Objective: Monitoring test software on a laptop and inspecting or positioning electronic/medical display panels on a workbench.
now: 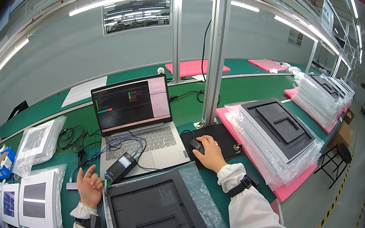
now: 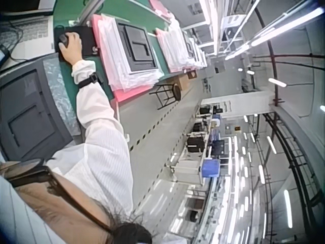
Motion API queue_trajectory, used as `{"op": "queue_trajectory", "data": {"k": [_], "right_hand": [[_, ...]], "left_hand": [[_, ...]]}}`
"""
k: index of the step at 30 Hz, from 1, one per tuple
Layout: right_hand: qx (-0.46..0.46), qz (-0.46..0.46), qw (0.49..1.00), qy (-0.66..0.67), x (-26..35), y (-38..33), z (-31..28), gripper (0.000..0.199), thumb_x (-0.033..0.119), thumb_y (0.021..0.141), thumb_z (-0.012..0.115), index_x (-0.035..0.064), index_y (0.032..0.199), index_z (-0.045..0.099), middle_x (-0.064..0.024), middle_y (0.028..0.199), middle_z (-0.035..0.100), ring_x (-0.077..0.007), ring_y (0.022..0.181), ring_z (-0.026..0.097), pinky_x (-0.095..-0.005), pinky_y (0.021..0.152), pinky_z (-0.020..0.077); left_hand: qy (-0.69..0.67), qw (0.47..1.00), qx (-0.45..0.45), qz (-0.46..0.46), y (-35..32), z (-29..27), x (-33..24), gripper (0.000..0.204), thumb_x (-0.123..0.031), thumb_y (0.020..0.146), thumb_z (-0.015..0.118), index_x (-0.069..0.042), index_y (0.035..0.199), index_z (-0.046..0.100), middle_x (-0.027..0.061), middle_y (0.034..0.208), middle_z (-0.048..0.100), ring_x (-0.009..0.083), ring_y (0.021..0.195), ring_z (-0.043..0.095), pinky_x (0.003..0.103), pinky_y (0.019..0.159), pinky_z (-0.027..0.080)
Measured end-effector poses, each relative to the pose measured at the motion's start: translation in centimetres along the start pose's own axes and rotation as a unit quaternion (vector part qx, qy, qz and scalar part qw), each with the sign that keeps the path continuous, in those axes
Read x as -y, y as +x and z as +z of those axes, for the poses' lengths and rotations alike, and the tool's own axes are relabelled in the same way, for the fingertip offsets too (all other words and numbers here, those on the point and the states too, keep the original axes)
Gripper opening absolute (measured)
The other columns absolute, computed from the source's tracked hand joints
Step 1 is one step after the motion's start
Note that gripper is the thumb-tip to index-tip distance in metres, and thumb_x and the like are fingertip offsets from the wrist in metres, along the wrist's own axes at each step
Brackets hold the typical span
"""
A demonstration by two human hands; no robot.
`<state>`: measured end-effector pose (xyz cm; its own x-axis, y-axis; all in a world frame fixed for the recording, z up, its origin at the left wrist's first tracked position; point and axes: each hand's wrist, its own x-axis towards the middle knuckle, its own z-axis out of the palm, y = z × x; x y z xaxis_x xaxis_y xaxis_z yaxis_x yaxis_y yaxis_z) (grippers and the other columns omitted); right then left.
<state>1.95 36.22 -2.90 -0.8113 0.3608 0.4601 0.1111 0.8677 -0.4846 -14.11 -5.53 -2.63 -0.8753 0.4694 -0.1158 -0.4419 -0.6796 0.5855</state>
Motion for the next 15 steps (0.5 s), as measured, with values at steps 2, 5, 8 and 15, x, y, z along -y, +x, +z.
{"op": "queue_trajectory", "data": {"k": [2,5,8,15], "right_hand": [[-0.003,-0.003,1.000,-0.001,-0.15,0.05,0.01,0.046,0.027,0.082,0.067,0.0059,0.122,0.054,-0.0138,0.124,0.049,-0.0365,0.112,0.051,-0.0441,0.097,0.0418],[-0.005,-0.009,1.000,-0.001,-0.46,0.07,0.24,0.046,0.026,0.082,0.067,0.0060,0.121,0.054,-0.0136,0.124,0.049,-0.0364,0.112,0.051,-0.0440,0.097,0.0418],[-0.003,-0.009,1.000,-0.002,-0.40,0.12,0.16,0.046,0.026,0.082,0.067,0.0059,0.121,0.054,-0.0135,0.124,0.049,-0.0362,0.112,0.051,-0.0440,0.097,0.0417],[0.004,0.007,1.000,0.001,0.10,0.09,-0.01,0.046,0.026,0.082,0.067,0.0056,0.121,0.054,-0.0134,0.124,0.049,-0.0357,0.113,0.051,-0.0436,0.098,0.0410]], "left_hand": [[-0.002,1.000,0.009,-0.003,-0.05,0.04,-0.03,0.052,-0.050,0.098,0.038,-0.004,0.110,0.058,-0.0020,0.054,0.031,0.0088,0.047,0.028,0.025,0.047,0.026],[0.006,1.000,0.013,0.000,-0.02,-0.04,-0.01,0.052,-0.050,0.098,0.039,-0.004,0.110,0.058,-0.0019,0.054,0.031,0.0089,0.047,0.028,0.025,0.047,0.026],[0.000,1.000,0.010,-0.002,0.04,-0.17,-0.06,0.052,-0.050,0.098,0.039,-0.004,0.111,0.058,-0.0020,0.054,0.031,0.0089,0.047,0.028,0.025,0.047,0.027],[-0.009,1.000,0.006,-0.002,0.08,-0.15,-0.02,0.053,-0.051,0.098,0.038,-0.003,0.111,0.058,-0.0020,0.054,0.031,0.0089,0.047,0.028,0.025,0.046,0.027]]}}
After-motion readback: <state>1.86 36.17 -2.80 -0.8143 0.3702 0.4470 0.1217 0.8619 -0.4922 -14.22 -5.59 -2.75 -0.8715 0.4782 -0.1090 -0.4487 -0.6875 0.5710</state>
